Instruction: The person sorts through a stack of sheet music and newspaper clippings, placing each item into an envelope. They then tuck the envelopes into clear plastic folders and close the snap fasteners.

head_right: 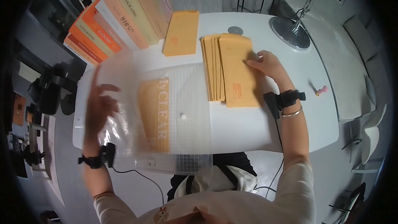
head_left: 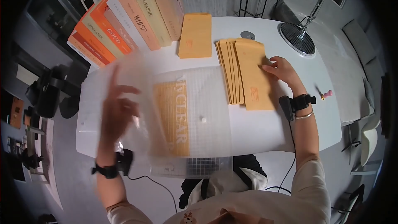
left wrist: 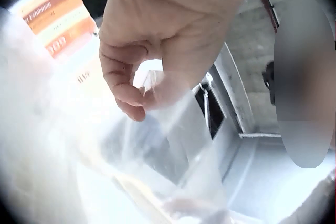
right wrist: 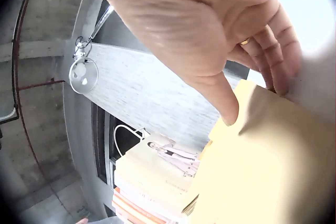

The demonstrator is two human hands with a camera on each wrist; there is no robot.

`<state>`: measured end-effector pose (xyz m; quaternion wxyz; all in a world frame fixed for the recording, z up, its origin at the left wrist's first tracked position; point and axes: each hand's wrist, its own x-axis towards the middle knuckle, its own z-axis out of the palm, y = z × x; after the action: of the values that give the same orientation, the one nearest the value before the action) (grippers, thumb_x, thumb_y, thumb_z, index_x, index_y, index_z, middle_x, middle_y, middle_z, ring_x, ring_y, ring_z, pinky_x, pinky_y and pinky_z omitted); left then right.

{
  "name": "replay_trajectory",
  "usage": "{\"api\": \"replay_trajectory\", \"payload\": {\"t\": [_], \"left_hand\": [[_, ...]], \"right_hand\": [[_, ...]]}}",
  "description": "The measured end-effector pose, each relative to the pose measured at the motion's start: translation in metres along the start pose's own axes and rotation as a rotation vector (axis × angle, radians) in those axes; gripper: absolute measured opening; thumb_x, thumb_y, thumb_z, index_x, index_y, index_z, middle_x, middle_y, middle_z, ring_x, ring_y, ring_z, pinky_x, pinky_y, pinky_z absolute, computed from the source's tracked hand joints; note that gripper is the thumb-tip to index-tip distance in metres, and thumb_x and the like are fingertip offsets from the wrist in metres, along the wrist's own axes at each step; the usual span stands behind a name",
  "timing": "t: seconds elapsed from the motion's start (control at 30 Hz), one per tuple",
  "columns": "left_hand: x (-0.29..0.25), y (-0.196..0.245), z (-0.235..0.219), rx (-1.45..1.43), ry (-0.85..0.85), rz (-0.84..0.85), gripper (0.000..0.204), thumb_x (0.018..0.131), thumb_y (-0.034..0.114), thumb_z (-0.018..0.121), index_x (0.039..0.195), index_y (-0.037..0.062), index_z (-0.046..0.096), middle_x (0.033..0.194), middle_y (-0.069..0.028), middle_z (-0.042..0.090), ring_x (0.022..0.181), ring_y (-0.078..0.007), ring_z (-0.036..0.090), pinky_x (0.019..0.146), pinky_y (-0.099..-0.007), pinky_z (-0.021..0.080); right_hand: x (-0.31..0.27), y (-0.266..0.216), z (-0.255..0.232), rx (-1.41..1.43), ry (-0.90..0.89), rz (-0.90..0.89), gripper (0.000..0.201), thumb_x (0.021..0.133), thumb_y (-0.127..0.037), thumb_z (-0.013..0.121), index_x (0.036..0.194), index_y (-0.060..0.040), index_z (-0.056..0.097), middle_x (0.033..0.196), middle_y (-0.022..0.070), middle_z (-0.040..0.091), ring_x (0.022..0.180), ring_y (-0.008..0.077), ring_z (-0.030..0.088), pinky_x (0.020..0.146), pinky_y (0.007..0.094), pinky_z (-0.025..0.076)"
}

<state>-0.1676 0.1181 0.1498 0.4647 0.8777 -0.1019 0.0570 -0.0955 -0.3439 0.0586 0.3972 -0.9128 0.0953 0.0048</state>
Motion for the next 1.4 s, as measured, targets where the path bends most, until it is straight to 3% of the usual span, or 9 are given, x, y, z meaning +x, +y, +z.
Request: {"api": "replay_trajectory", "payload": {"t": [0.07,0.23,0.33,0.43,0.73,1.0,1.13,1.27,1.4], "left_hand": [[-0.014,0.003,0.046,0.221,-0.113,0.254,0.085,0.077,-0.005,0.055,0.149,0.0103,0.013,0.088,-0.0065,0.061,0.055,-0.0136,0.058,0.052,-0.0268,0.050],[-0.036,0.014,0.114,-0.032,-0.579,0.110,0.066,0.092,0.025,0.056,0.146,0.0075,0.022,0.119,-0.0188,0.060,0.101,-0.0333,0.063,0.091,-0.0395,0.046],[-0.040,0.011,0.115,-0.062,-0.783,0.190,0.039,0.095,0.025,0.048,0.132,0.0120,0.052,0.146,-0.0131,0.038,0.137,-0.0315,0.031,0.111,-0.0496,0.021],[-0.048,0.006,0.112,0.033,-0.882,0.288,0.039,0.096,0.034,0.048,0.127,0.0137,0.057,0.145,-0.0102,0.039,0.139,-0.0297,0.027,0.112,-0.0555,0.006],[-0.064,-0.009,0.134,0.388,-0.418,0.458,0.031,0.079,0.019,0.069,0.105,0.0049,0.061,0.134,-0.0220,0.043,0.129,-0.0403,0.035,0.106,-0.0507,0.029],[-0.057,-0.012,0.116,0.498,-0.165,0.359,0.047,0.077,0.019,0.069,0.117,-0.0012,0.054,0.124,-0.0230,0.047,0.111,-0.0394,0.047,0.095,-0.0452,0.041],[-0.050,-0.017,0.111,0.552,-0.225,0.222,0.039,0.079,0.014,0.065,0.112,-0.0039,0.054,0.110,-0.0189,0.054,0.102,-0.0335,0.052,0.087,-0.0421,0.045],[-0.039,-0.011,0.127,0.830,-0.354,0.104,0.032,0.081,0.011,0.061,0.110,-0.0020,0.054,0.107,-0.0163,0.057,0.097,-0.0314,0.055,0.081,-0.0391,0.047],[-0.046,-0.035,0.136,0.374,-0.154,0.453,0.033,0.074,0.000,0.056,0.107,0.0007,0.054,0.092,-0.0141,0.058,0.086,-0.0284,0.059,0.077,-0.0350,0.050]], "right_hand": [[0.006,0.006,0.010,-0.059,0.030,-0.062,0.053,0.081,-0.028,0.072,0.115,0.0083,0.053,0.086,0.0130,0.065,0.069,0.0151,0.061,0.054,0.0274,0.048],[0.005,0.004,0.008,0.158,-0.092,-0.023,0.031,0.083,-0.025,0.069,0.097,0.0011,0.059,0.076,0.0036,0.061,0.064,0.0093,0.054,0.055,0.0247,0.042],[-0.003,0.005,-0.002,0.352,-0.100,-0.021,0.023,0.086,-0.023,0.066,0.092,-0.0015,0.060,0.079,0.0014,0.059,0.069,0.0089,0.053,0.061,0.0242,0.042],[-0.007,0.003,-0.005,0.550,0.040,-0.089,0.018,0.090,-0.020,0.060,0.091,-0.0028,0.060,0.080,-0.0003,0.058,0.070,0.0075,0.051,0.064,0.0227,0.041],[-0.046,-0.042,-0.020,0.279,0.849,-0.721,0.014,0.093,-0.012,0.057,0.102,-0.0014,0.055,0.078,0.0012,0.056,0.070,0.0064,0.047,0.065,0.0202,0.042],[-0.054,-0.036,-0.005,-0.240,0.455,-0.501,0.013,0.092,-0.012,0.058,0.097,0.0003,0.056,0.078,0.0087,0.061,0.067,0.0069,0.049,0.062,0.0218,0.044],[-0.074,-0.064,-0.011,0.519,0.400,-0.533,0.025,0.093,-0.012,0.057,0.112,0.0044,0.057,0.099,0.0037,0.065,0.083,0.0087,0.058,0.076,0.0207,0.044],[-0.121,-0.110,-0.005,0.739,-0.101,-0.451,0.030,0.091,-0.008,0.056,0.118,0.0047,0.053,0.102,0.0049,0.062,0.094,0.0084,0.057,0.082,0.0238,0.045],[-0.147,-0.134,0.017,0.738,-0.493,-0.436,0.034,0.089,-0.004,0.058,0.121,0.0026,0.050,0.107,0.0049,0.060,0.096,0.0078,0.055,0.082,0.0230,0.045]]}}
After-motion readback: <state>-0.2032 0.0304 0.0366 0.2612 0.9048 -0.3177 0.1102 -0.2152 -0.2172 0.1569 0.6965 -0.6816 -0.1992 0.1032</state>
